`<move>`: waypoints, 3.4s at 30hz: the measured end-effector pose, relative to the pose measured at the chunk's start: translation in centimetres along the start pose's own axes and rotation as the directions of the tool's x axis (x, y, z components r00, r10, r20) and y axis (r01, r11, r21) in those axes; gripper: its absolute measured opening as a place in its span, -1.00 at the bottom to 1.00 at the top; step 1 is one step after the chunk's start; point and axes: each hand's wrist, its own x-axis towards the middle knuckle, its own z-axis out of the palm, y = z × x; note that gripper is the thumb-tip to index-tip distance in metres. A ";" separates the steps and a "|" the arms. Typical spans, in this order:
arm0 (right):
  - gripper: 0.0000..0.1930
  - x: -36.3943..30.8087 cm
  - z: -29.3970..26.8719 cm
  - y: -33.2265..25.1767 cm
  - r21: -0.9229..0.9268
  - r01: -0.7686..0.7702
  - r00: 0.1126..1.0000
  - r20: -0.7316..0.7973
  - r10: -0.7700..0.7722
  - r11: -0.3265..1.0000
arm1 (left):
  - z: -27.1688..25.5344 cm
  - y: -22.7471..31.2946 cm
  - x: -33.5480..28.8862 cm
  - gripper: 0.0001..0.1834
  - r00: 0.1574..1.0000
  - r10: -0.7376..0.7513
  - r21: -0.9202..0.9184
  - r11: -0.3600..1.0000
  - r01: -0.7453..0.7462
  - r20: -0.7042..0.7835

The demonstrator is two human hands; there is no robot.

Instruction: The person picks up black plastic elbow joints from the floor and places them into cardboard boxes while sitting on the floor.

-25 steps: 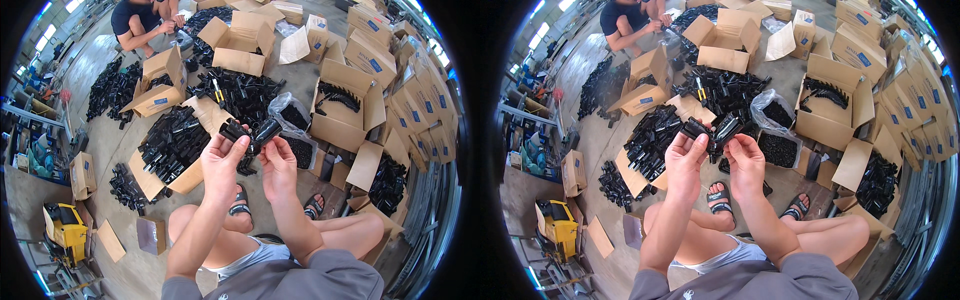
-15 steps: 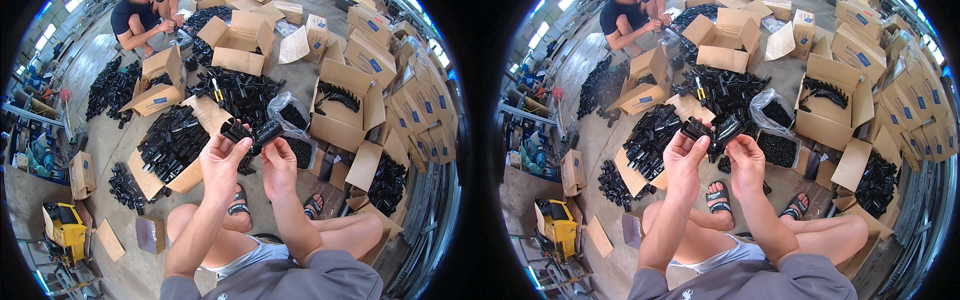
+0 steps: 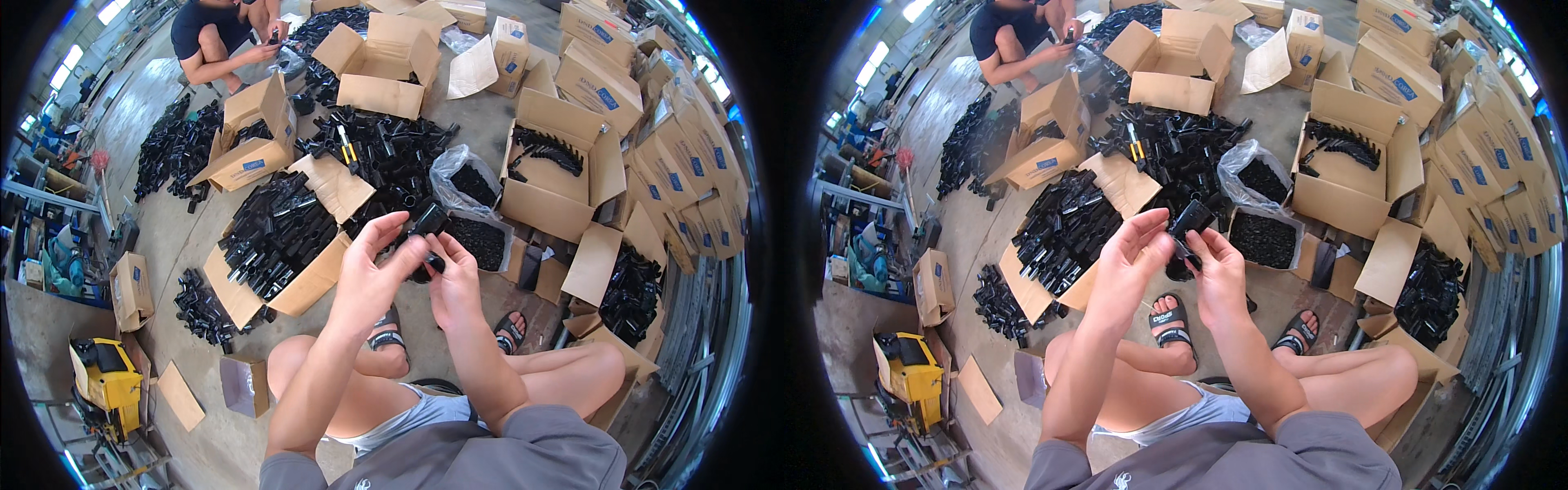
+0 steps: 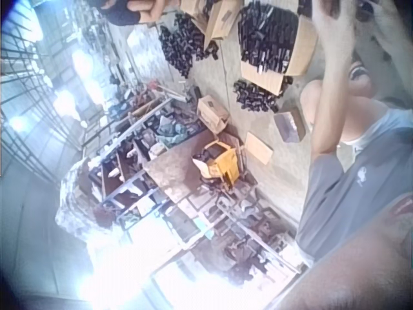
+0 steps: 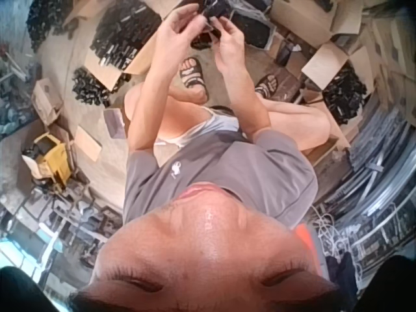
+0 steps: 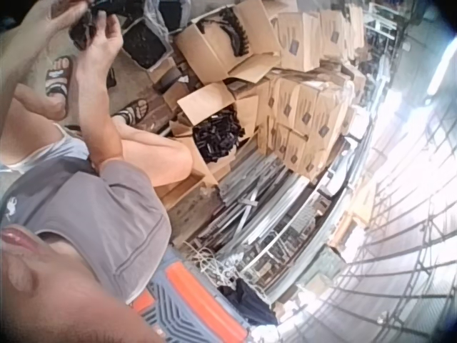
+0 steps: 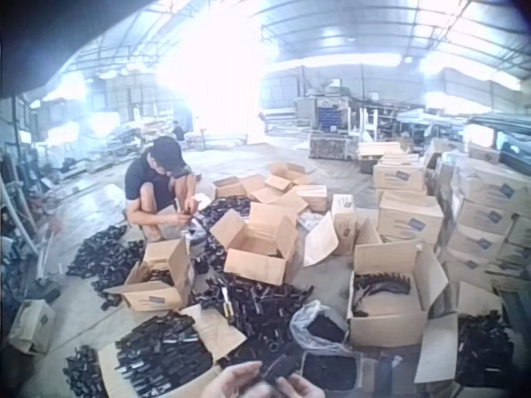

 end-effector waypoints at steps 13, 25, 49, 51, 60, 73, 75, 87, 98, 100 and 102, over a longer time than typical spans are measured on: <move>-0.56 1.6 -0.8 -2.0 -0.453 0.228 0.974 0.100 -0.205 0.862 | -0.7 -1.6 0.1 -0.72 0.910 -0.414 -0.404 0.829 0.386 0.019; -0.72 14.9 -26.8 5.8 -0.912 -0.367 0.909 -0.309 -0.280 -0.184 | 0.1 -0.3 -0.1 -0.72 0.952 -0.289 -0.358 0.903 0.238 -0.096; -0.80 11.3 -20.1 2.2 -0.519 -0.040 0.954 -0.275 -0.123 0.854 | 0.2 -1.0 0.7 -0.73 0.963 -0.191 -0.246 0.959 0.141 -0.190; -0.81 10.0 -18.9 1.2 -0.278 -0.086 0.964 -0.266 0.009 0.957 | 0.4 -1.3 0.7 -0.73 0.963 -0.187 -0.218 0.965 0.143 -0.195; -0.78 6.8 -14.1 0.2 0.177 -0.105 0.979 -0.157 0.133 0.979 | -0.1 -0.9 0.6 -0.73 0.960 -0.184 -0.219 0.966 0.138 -0.210; -0.73 -1.4 2.6 -4.1 -0.585 0.427 0.900 0.200 -0.388 0.689 | 0.8 -1.4 0.5 -0.73 0.953 0.097 -0.081 0.989 -0.126 -0.287; -0.72 -1.4 3.1 -3.7 -0.584 0.419 0.903 0.188 -0.387 0.695 | 1.0 -1.4 0.4 -0.73 0.951 0.127 -0.064 0.987 -0.151 -0.283; -0.81 -0.8 3.1 -2.0 -0.655 0.487 0.852 0.211 -0.479 0.578 | 1.0 -1.1 0.3 -0.70 0.941 0.179 -0.008 0.982 -0.189 -0.289; -0.83 -0.5 3.4 -1.8 -0.749 0.576 0.739 0.308 -0.599 0.326 | 1.2 -0.7 0.3 -0.70 0.931 0.225 0.032 0.974 -0.225 -0.287; -0.83 -0.6 3.0 -1.8 -0.730 0.607 0.724 0.343 -0.599 0.315 | 1.2 -0.7 0.3 -0.70 0.930 0.233 0.041 0.972 -0.231 -0.284; -0.83 -0.4 2.9 -1.5 -0.708 0.637 0.707 0.378 -0.598 0.306 | 1.1 -0.7 0.3 -0.69 0.929 0.228 0.023 0.973 -0.232 -0.292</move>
